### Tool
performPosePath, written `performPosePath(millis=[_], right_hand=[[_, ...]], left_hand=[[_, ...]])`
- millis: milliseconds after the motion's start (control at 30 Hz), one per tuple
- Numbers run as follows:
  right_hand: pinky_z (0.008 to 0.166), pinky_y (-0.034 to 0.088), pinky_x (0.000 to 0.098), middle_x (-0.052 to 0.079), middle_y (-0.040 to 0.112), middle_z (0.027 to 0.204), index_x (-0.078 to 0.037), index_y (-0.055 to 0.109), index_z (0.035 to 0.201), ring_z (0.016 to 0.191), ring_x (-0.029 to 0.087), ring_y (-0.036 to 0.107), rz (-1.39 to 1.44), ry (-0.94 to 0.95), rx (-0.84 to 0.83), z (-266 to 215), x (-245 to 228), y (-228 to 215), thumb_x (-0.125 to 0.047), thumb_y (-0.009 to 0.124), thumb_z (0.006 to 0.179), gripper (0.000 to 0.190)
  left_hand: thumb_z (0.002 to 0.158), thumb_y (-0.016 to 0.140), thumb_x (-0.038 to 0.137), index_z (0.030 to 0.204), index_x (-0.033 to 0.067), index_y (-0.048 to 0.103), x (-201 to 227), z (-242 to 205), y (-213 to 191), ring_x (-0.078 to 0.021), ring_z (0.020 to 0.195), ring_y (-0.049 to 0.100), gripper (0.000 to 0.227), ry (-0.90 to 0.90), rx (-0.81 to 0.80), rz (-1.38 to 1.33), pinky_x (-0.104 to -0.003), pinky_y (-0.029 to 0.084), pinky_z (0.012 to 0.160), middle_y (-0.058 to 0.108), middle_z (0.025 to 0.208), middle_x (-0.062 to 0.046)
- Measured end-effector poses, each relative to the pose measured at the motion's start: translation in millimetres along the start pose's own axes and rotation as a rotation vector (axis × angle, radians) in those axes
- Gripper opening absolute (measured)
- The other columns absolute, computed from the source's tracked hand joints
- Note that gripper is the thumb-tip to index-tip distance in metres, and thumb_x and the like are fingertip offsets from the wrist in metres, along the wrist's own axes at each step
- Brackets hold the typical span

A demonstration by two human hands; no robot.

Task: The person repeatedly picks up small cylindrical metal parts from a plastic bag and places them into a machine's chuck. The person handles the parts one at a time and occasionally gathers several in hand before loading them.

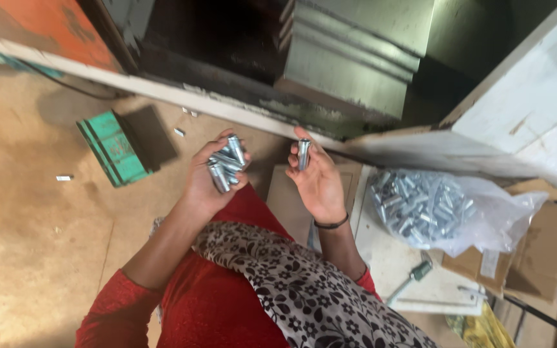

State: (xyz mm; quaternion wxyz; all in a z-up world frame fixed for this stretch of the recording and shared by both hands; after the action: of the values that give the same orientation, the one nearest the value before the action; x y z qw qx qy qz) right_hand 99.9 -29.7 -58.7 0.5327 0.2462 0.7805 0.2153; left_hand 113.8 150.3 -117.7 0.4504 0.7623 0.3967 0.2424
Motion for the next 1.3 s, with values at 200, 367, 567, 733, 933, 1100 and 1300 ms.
performPosePath(millis=[200,367,567,733,933,1100,1300], right_hand=[[0.063,0.039,0.0268,0.000,0.059,0.092,-0.008,0.061,0.118,0.071,0.008,0.047,0.034,-0.121,-0.067,67,-33,4,-0.029,0.058,0.113,0.022],[0.056,0.039,0.0263,-0.002,0.051,0.078,-0.010,0.063,0.112,0.063,0.009,0.046,0.001,-0.100,-0.075,152,-83,35,-0.034,0.055,0.109,0.026],[0.066,0.053,0.0307,0.004,0.065,0.094,-0.006,0.062,0.127,0.077,0.012,0.061,-0.480,-0.221,-0.091,279,-182,100,-0.023,0.062,0.103,0.029],[0.055,0.055,0.0246,0.004,0.071,0.088,-0.002,0.069,0.117,0.068,0.009,0.063,-0.747,-0.400,-0.025,408,-198,134,-0.013,0.075,0.096,0.024],[0.048,0.054,0.0270,0.006,0.070,0.077,0.000,0.073,0.109,0.059,0.010,0.063,-0.950,-0.520,0.195,546,-166,103,-0.011,0.072,0.096,0.017],[0.058,0.061,0.0372,0.010,0.065,0.084,0.002,0.056,0.125,0.069,0.019,0.066,-0.241,-0.543,0.345,672,-162,43,-0.004,0.068,0.094,0.034],[0.092,0.061,0.0425,0.014,0.063,0.109,-0.004,0.055,0.125,0.099,0.027,0.066,0.473,-0.509,0.158,776,-194,33,-0.006,0.059,0.098,0.028]], left_hand=[[0.093,0.066,0.027,0.115,0.0191,0.065,98,27,65,-0.0216,0.084,0.068,0.024,0.153,0.094,0.069,-0.028,0.046,0.050,0.069,0.103,-0.005],[0.093,0.067,0.026,0.115,0.0179,0.063,183,69,158,-0.0224,0.086,0.068,0.024,0.200,-0.057,0.181,-0.029,0.046,0.052,0.067,0.104,-0.005],[0.088,0.068,0.026,0.118,0.0169,0.065,251,141,271,-0.0224,0.087,0.068,0.032,0.224,-0.130,0.343,-0.030,0.047,0.054,0.067,0.106,-0.004],[0.085,0.068,0.025,0.119,0.0182,0.065,266,170,331,-0.0231,0.086,0.069,0.035,0.160,-0.213,0.323,-0.029,0.047,0.054,0.067,0.107,-0.003],[0.087,0.068,0.025,0.123,0.0178,0.062,278,152,321,-0.0218,0.088,0.068,0.038,0.183,-0.188,0.260,-0.029,0.046,0.056,0.067,0.109,-0.003],[0.088,0.066,0.026,0.122,0.0171,0.061,277,138,321,-0.0219,0.088,0.068,0.036,0.177,-0.148,0.232,-0.031,0.045,0.054,0.067,0.107,-0.004],[0.089,0.064,0.024,0.123,0.0134,0.060,275,127,316,-0.0229,0.089,0.068,0.036,0.172,-0.098,0.210,-0.032,0.045,0.053,0.068,0.105,-0.006]])
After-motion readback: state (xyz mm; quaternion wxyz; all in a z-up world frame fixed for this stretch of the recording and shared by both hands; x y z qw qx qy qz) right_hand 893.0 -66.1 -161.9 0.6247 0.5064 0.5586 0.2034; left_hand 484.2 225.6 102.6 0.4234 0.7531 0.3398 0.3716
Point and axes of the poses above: each hand's wrist, its own z-axis towards the middle knuckle, its own y-axis out of the palm, x = y × z, the point moved 9 cm from there along z, towards the middle knuckle
